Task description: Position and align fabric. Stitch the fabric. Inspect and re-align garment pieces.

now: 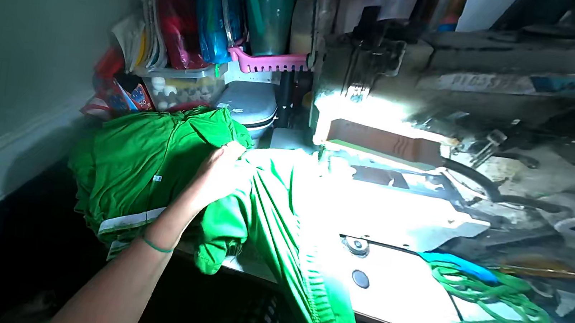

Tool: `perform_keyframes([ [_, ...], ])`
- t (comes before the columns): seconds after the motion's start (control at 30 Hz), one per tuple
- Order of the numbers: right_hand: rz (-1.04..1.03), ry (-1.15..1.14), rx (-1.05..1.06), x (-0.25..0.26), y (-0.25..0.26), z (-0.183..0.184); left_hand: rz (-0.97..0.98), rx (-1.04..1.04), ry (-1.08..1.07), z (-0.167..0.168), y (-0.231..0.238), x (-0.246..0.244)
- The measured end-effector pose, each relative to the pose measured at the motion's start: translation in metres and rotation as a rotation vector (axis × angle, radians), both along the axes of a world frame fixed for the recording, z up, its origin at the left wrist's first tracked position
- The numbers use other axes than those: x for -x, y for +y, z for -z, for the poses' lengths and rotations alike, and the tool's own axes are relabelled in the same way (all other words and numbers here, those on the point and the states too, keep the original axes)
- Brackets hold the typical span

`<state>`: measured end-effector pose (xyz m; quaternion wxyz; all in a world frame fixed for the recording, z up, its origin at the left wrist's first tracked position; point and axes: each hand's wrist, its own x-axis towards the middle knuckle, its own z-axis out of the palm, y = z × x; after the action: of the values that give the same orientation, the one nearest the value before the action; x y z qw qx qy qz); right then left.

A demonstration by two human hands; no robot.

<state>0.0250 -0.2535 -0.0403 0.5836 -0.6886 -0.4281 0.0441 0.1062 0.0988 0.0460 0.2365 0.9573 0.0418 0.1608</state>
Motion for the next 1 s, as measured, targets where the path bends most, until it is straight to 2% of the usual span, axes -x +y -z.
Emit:
perform_keyframes([
  [0.07, 0.06, -0.029, 0.032, -0.009, 0.007, 0.004, -0.024, -0.055, -0.035, 0.007, 0.007, -0.024],
  [0.2, 0.207, -0.078, 0.091, -0.028, 0.022, 0.008, -0.046, -0.066, 0.116, -0.019, 0.005, -0.048],
  [0.4, 0.383, -0.012, 0.058, -0.062, 0.057, 0.018, -0.134, -0.116, 0.094, -0.009, 0.01, -0.079],
  [0.47, 0.434, 0.006, 0.115, -0.072, 0.066, 0.012, -0.098, -0.054, 0.016, -0.008, 0.007, -0.069],
  [0.57, 0.41, 0.089, 0.076, -0.079, 0.07, 0.003, 0.161, 0.003, -0.063, -0.015, -0.033, -0.009],
  [0.6, 0.38, 0.119, 0.016, -0.077, 0.069, 0.001, 0.253, -0.075, -0.066, -0.007, -0.052, 0.015],
  [0.67, 0.309, 0.139, -0.099, -0.07, 0.064, -0.003, 0.401, -0.403, -0.242, 0.021, -0.084, 0.035],
  [0.73, 0.246, 0.109, -0.118, -0.059, 0.055, -0.007, 0.398, -0.51, -0.479, 0.039, -0.095, 0.037],
  [0.8, 0.232, 0.106, -0.121, -0.052, 0.049, -0.007, 0.333, -0.562, -0.576, 0.042, -0.085, 0.032],
  [0.93, 0.257, 0.149, -0.087, -0.054, 0.05, 0.0, 0.254, -0.596, -0.562, 0.022, -0.067, 0.024],
  [1.0, 0.306, 0.203, -0.024, -0.065, 0.057, 0.0, 0.194, -0.622, -0.486, 0.014, -0.065, 0.02],
])
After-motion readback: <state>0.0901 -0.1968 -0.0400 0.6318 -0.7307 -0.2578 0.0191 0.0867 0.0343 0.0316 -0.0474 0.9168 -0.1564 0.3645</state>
